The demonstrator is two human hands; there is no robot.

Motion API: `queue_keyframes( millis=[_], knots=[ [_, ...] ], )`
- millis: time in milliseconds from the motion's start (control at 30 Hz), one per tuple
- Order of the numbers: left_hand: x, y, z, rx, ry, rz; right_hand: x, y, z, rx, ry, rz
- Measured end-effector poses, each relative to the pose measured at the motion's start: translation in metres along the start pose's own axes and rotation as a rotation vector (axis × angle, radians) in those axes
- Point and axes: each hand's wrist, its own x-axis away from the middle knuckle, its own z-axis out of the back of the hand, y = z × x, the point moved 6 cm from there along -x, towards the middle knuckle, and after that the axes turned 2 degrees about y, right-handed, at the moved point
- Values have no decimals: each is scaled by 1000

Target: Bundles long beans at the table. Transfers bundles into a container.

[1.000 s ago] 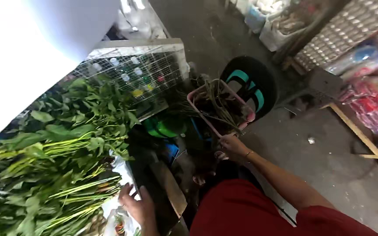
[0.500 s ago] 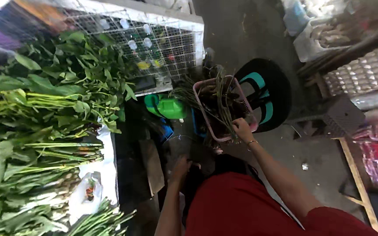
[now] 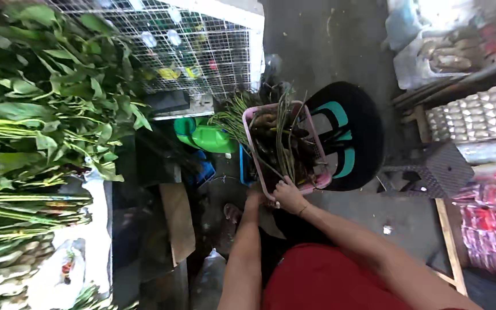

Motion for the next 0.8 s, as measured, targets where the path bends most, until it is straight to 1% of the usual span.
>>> queue_keyframes(
  millis=[67, 100, 200, 267, 333, 433, 467, 567, 633, 700, 800],
  knots=[
    [-9, -3, 0, 7, -4, 22, 3, 4, 0, 15, 13, 12],
    [-13, -5, -2, 43, -8, 7, 6, 5, 0, 19, -6, 11],
    [-31, -22, -5, 238, -58, -46, 9, 9, 4, 36, -31, 6],
    [-30, -32, 2, 294, -82, 15, 12, 11, 7, 42, -30, 10],
    [-25, -41, 11, 297, -72, 75, 14, 12, 11, 55, -18, 11],
    [-6, -47, 36, 347, -31, 98, 18, 14, 16, 74, -16, 9],
    [3, -46, 48, 342, -20, 94, 21, 15, 17, 74, -26, 6],
    [21, -47, 90, 210, 2, 74, 24, 18, 17, 89, -12, 0],
    [24, -53, 103, 186, 5, 71, 23, 19, 16, 75, 13, 0],
    [25, -56, 100, 152, 4, 91, 22, 18, 17, 73, 18, 5],
    [32, -52, 79, 97, 2, 116, 20, 17, 17, 68, 13, 13]
  ],
)
